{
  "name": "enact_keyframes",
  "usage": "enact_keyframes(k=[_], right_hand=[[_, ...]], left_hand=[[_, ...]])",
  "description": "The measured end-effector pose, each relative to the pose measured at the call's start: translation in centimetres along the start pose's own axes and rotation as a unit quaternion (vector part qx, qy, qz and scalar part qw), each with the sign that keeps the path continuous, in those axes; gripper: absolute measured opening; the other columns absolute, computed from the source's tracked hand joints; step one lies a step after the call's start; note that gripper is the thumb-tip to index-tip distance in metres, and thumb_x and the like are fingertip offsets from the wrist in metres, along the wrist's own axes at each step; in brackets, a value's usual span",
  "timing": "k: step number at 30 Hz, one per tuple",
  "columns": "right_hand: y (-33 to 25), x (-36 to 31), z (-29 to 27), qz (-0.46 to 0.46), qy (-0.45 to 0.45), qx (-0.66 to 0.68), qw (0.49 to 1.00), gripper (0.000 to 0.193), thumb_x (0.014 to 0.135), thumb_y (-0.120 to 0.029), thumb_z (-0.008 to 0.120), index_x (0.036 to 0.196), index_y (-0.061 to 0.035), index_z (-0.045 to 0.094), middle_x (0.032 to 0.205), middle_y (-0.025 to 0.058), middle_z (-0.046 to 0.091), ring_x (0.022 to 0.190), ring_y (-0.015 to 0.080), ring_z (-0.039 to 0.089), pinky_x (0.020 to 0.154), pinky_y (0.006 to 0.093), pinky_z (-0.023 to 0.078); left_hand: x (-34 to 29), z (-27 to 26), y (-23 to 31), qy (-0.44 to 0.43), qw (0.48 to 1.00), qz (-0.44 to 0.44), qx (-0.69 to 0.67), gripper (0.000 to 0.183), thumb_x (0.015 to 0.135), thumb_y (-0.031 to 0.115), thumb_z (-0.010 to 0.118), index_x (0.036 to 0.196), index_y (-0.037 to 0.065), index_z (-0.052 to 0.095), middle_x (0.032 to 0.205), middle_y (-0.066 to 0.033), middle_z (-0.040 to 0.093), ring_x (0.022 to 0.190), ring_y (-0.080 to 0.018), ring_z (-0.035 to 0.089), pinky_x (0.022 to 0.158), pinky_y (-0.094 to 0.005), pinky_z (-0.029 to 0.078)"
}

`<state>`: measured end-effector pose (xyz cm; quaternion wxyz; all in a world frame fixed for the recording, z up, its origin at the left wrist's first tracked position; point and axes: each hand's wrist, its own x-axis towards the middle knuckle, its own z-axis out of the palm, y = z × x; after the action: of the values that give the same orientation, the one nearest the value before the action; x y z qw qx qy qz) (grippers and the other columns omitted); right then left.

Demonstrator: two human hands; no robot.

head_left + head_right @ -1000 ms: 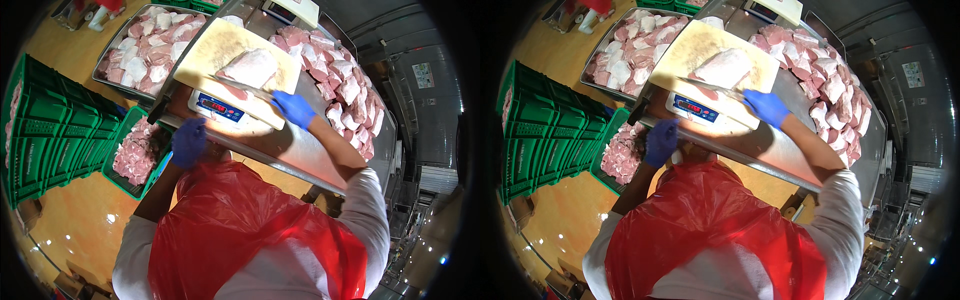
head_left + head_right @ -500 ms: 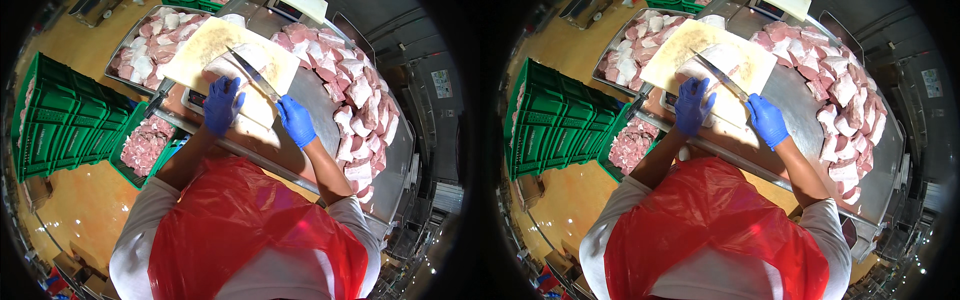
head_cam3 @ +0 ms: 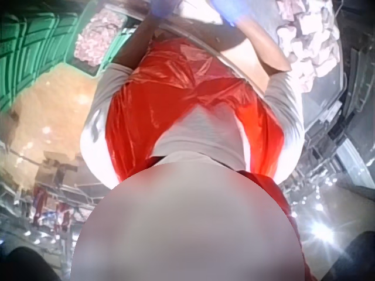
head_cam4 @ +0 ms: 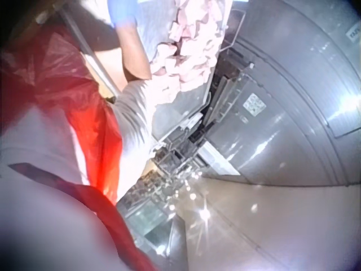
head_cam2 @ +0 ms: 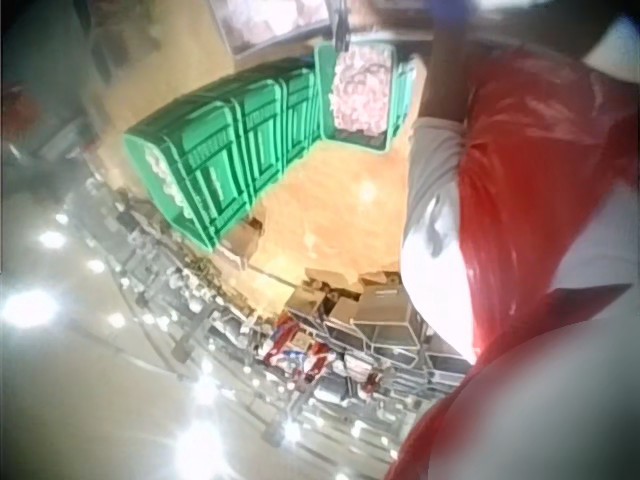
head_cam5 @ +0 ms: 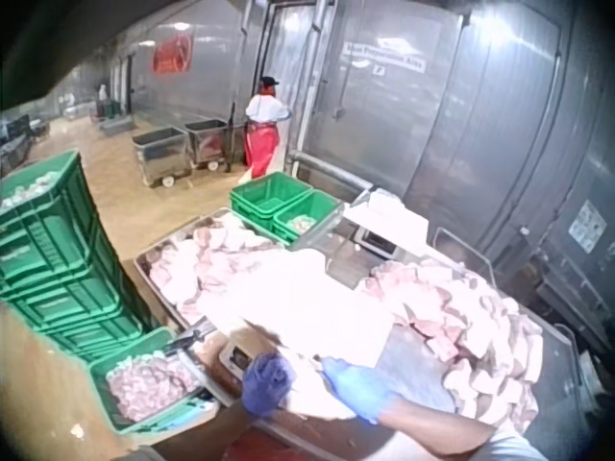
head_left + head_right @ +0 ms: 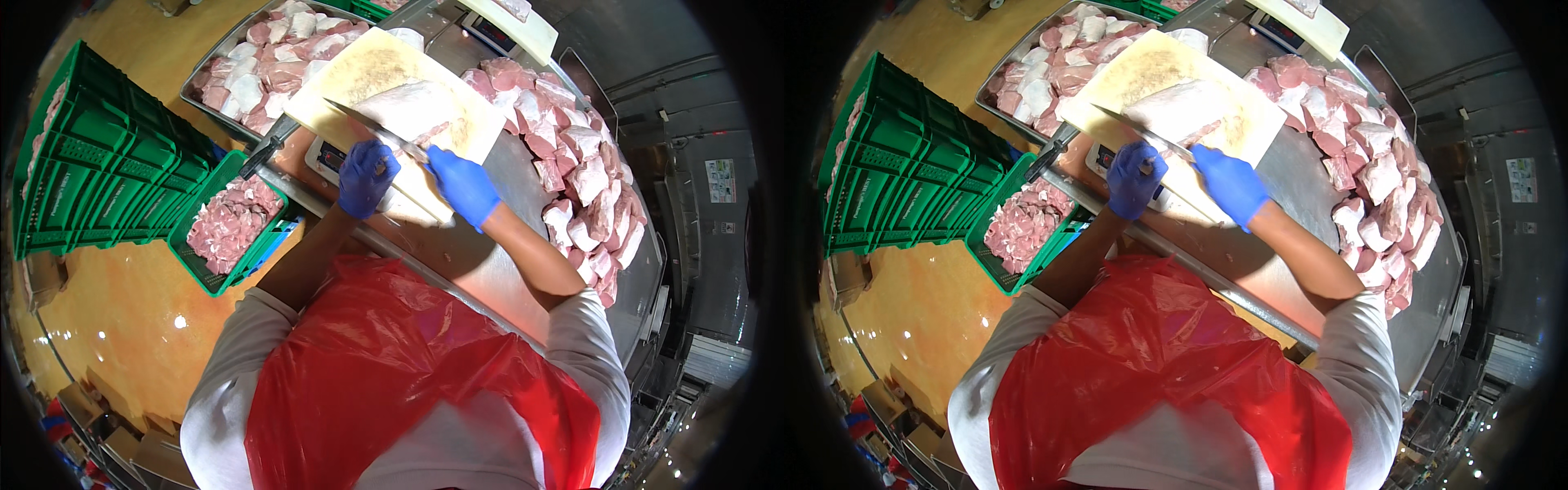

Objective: The person cuts large pieces of raw meat on a cutting board using a knife, then places the cut portions into green crates. The person wears blue gloves and a red apron while working at a stainless steel table in a commercial kitchen.

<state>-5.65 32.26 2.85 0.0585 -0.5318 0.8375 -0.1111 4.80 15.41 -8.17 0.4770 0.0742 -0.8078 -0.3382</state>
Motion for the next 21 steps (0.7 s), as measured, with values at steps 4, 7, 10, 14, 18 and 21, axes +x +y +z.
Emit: enact_keyframes(k=[4,7,10,14,18,21], right_hand=[[-3.4,5.4,0.8,0.022,-0.009,0.029,0.999,0.022,0.096,-0.016,0.055,0.114,-0.0036,0.052,0.089,0.0265,0.066,0.079,0.0449,0.066,0.068,0.0527,0.052],[-4.2,4.4,2.1,0.047,0.032,0.052,0.997,0.021,0.098,-0.016,0.053,0.113,-0.0025,0.051,0.09,0.0281,0.065,0.08,0.0456,0.066,0.069,0.0522,0.053],[-3.5,-1.8,2.0,0.132,-0.069,0.005,0.989,0.021,0.1,-0.018,0.05,0.115,-0.0043,0.049,0.096,0.0281,0.065,0.082,0.0473,0.065,0.07,0.0531,0.053],[-3.4,-11.8,-0.3,0.204,-0.143,-0.023,0.968,0.016,0.1,-0.015,0.049,0.112,-0.0057,0.046,0.092,0.0288,0.062,0.079,0.0493,0.064,0.066,0.056,0.051],[-7.8,-10.7,-0.6,0.226,-0.076,0.011,0.971,0.015,0.098,-0.01,0.05,0.111,-0.0059,0.043,0.09,0.0294,0.059,0.078,0.0514,0.063,0.063,0.0589,0.049],[-9.1,-4.8,2.6,0.155,0.034,0.068,0.985,0.019,0.095,-0.005,0.05,0.113,-0.0048,0.043,0.098,0.0318,0.058,0.079,0.0529,0.062,0.066,0.0587,0.05]], left_hand=[[0.7,-0.9,-1.4,0.008,1.0,-0.009,-0.003,0.032,0.074,0.004,0.078,0.098,0.011,0.059,0.097,-0.0096,0.064,0.09,-0.0327,0.063,0.079,-0.0424,0.053],[0.8,-1.2,-2.1,0.03,0.998,0.032,-0.034,0.033,0.073,0.003,0.079,0.098,0.011,0.06,0.099,-0.0097,0.064,0.09,-0.0306,0.064,0.079,-0.0417,0.054],[0.6,-2.5,-2.4,0.011,0.997,0.031,-0.072,0.027,0.072,0.002,0.08,0.091,0.011,0.063,0.102,-0.01,0.065,0.092,-0.0281,0.066,0.08,-0.0394,0.054],[0.6,-4.5,-2.7,0.046,0.991,-0.089,-0.088,0.022,0.071,0.001,0.08,0.086,0.01,0.065,0.095,-0.0088,0.066,0.084,-0.0278,0.067,0.077,-0.038,0.055],[0.6,-6.2,-3.8,0.02,0.983,-0.11,-0.144,0.028,0.074,0.0,0.075,0.1,0.007,0.066,0.091,-0.012,0.065,0.079,-0.0286,0.066,0.072,-0.0382,0.055],[2.2,-7.6,-2.1,-0.057,0.949,-0.196,-0.24,0.033,0.075,0.002,0.074,0.107,0.003,0.065,0.095,-0.0162,0.06,0.078,-0.0316,0.062,0.077,-0.0406,0.053]])
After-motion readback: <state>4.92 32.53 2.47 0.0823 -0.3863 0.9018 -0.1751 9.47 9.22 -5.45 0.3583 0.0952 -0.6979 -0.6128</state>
